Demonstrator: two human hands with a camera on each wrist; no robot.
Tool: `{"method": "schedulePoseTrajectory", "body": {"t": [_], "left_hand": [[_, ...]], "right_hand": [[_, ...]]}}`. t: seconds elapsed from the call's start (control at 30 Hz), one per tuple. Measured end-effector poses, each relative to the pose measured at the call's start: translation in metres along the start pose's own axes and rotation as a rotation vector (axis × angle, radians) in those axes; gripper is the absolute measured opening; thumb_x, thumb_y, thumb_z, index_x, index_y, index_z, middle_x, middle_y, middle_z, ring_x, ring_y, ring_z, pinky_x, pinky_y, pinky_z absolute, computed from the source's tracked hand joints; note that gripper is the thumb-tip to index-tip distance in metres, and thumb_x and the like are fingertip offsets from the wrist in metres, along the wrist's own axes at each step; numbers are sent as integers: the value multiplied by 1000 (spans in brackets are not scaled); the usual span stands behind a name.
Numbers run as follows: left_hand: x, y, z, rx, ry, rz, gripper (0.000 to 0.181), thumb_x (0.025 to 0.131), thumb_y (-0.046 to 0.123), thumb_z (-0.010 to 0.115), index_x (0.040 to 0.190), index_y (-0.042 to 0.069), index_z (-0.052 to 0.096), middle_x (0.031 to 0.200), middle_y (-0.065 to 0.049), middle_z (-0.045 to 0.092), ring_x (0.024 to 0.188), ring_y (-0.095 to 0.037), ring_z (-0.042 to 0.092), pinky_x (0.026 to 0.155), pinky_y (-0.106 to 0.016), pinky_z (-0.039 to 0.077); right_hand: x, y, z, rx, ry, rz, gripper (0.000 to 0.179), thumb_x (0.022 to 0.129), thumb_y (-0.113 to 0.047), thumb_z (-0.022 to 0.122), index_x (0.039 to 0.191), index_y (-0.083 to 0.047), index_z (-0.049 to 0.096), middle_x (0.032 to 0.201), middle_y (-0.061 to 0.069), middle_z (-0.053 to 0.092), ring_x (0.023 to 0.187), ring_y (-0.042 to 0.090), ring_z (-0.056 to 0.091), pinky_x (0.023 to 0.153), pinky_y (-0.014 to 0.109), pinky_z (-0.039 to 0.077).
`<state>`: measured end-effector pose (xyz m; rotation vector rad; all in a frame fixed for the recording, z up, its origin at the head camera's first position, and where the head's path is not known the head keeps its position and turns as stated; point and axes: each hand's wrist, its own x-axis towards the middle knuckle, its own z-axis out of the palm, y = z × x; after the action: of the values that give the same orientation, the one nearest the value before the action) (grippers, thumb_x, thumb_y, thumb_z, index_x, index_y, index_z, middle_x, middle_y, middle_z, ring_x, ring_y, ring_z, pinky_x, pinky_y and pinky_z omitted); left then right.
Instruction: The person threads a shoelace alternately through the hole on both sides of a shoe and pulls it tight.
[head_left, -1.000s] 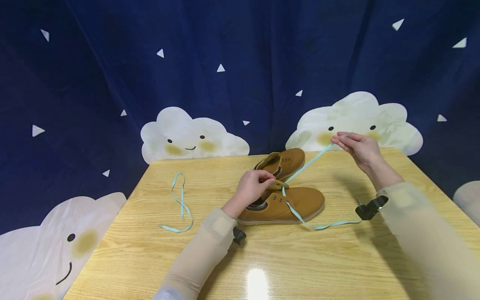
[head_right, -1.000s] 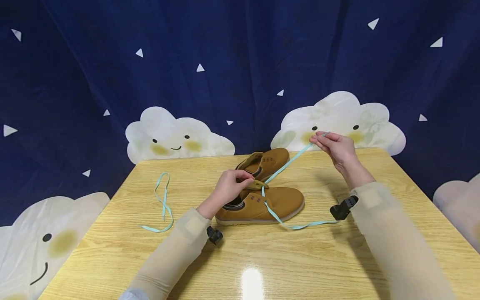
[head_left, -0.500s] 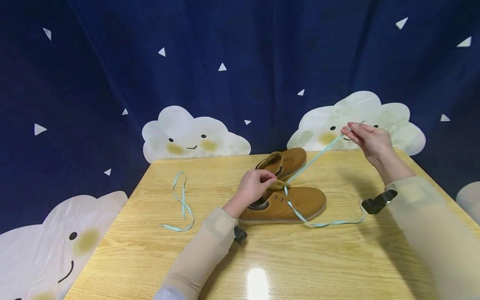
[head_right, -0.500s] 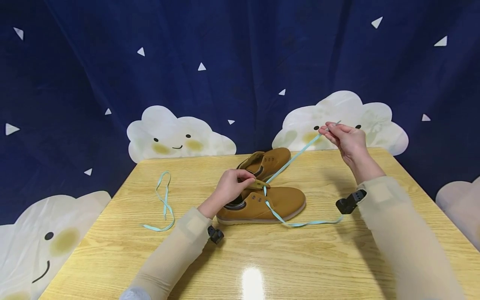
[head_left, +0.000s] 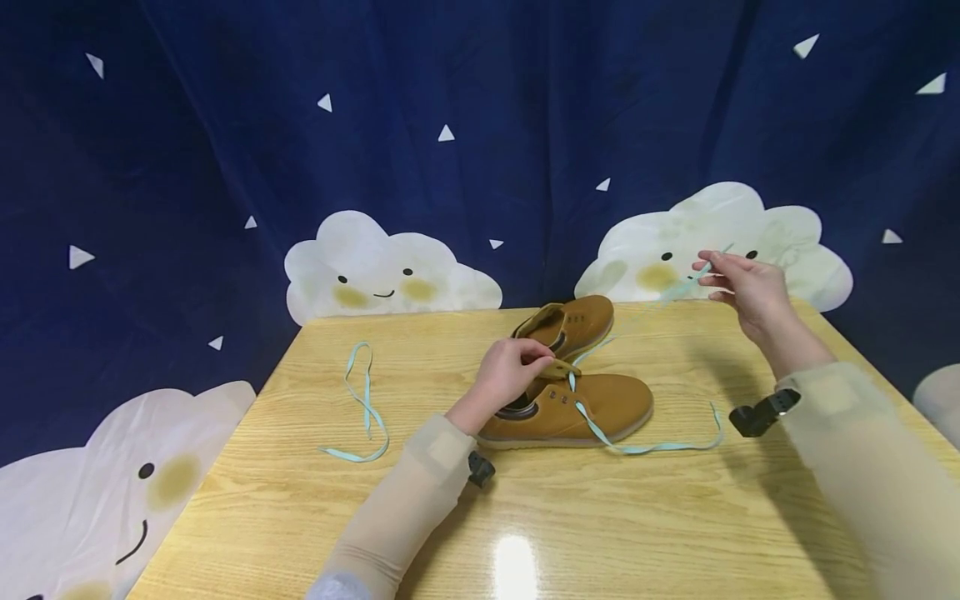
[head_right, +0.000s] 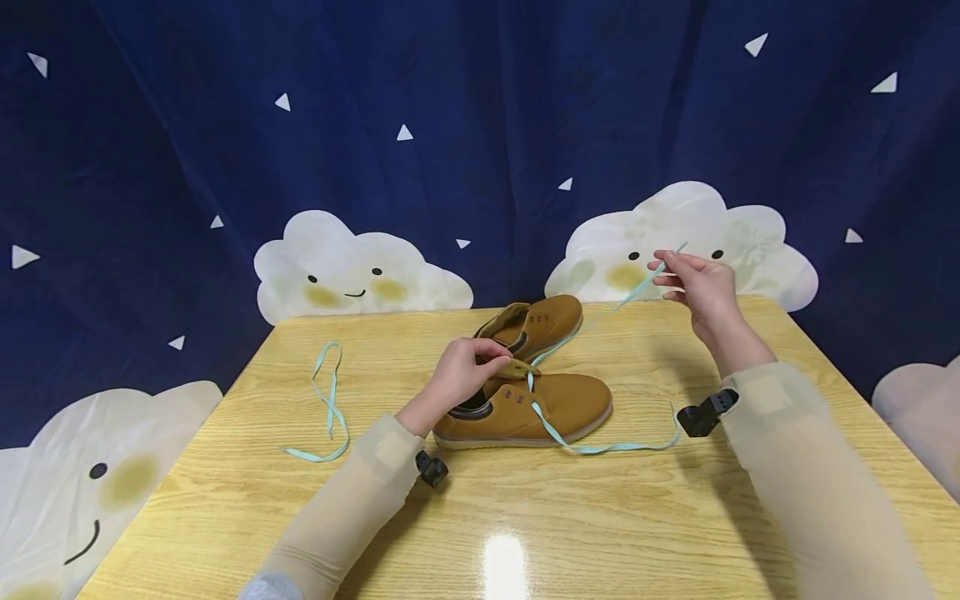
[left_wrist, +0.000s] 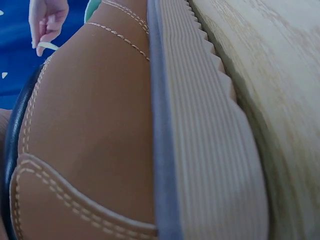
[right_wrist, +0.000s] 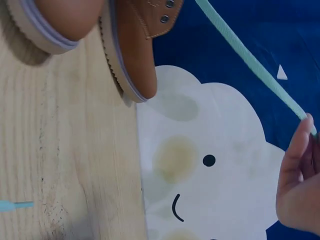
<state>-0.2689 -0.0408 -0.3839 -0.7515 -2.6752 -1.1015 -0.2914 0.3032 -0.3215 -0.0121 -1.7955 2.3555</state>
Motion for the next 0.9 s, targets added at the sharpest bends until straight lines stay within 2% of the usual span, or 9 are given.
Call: {"method": "schedulePoseTrajectory", "body": {"t": [0.1, 0.23, 0.3, 0.4, 0.57, 0.63, 0.73, 0.9], "left_hand": [[-1, -1, 0, -29, 28, 11, 12, 93, 19, 68, 96, 11, 76, 86, 4, 71, 73, -7, 59, 66, -21, 46], [-5, 1, -4, -84, 83, 54, 13, 94, 17, 67, 98, 8, 75, 87, 2, 72, 74, -8, 62, 66, -21, 48], [-9, 2, -6, -102, 86, 83, 13, 94, 16, 66, 98, 7, 75, 87, 1, 72, 73, -8, 62, 65, -21, 48], [-14, 3, -10, -136, 28, 111, 14, 95, 18, 66, 98, 8, 75, 86, 2, 71, 71, -7, 61, 64, -21, 49], [-21, 0, -11, -197, -134, 104, 15, 95, 21, 65, 98, 9, 74, 84, 6, 68, 68, -4, 59, 65, -21, 49], [-22, -2, -10, -212, -168, 102, 15, 95, 21, 65, 98, 9, 74, 82, 7, 68, 68, -4, 59, 65, -22, 50], [-22, -4, -10, -210, -201, 111, 13, 94, 22, 67, 97, 11, 75, 81, 9, 68, 67, -5, 59, 63, -22, 49], [-18, -5, -11, -179, -282, 119, 12, 91, 20, 71, 98, 11, 75, 80, 10, 68, 66, -5, 60, 63, -22, 49]], "right_hand": [[-3, 3, 6, -84, 32, -49, 11, 92, -24, 69, 93, -19, 78, 85, -8, 73, 67, 4, 64, 51, 16, 45], [-8, 5, 15, -53, 36, -110, 11, 93, -19, 68, 95, -14, 78, 86, -5, 74, 65, 7, 63, 48, 16, 45], [-11, 4, 19, -17, 17, -133, 12, 94, -16, 66, 96, -13, 78, 87, -3, 74, 64, 8, 63, 47, 16, 45], [-14, 2, 24, 11, -9, -153, 13, 95, -13, 65, 96, -12, 78, 85, -2, 73, 60, 8, 61, 46, 16, 43], [-15, 1, 30, 19, -48, -137, 15, 93, -5, 65, 93, -13, 79, 73, -1, 67, 53, 7, 53, 44, 17, 38], [-16, 2, 30, -6, -60, -119, 16, 93, -6, 66, 93, -15, 79, 71, -2, 64, 53, 6, 52, 45, 17, 37], [-16, 3, 31, -70, -58, -112, 14, 93, -12, 67, 92, -18, 79, 77, -5, 69, 53, 5, 53, 45, 17, 36], [-17, 5, 30, -126, -28, -150, 12, 93, -15, 68, 89, -19, 79, 82, -6, 73, 51, 4, 57, 43, 16, 35]]}}
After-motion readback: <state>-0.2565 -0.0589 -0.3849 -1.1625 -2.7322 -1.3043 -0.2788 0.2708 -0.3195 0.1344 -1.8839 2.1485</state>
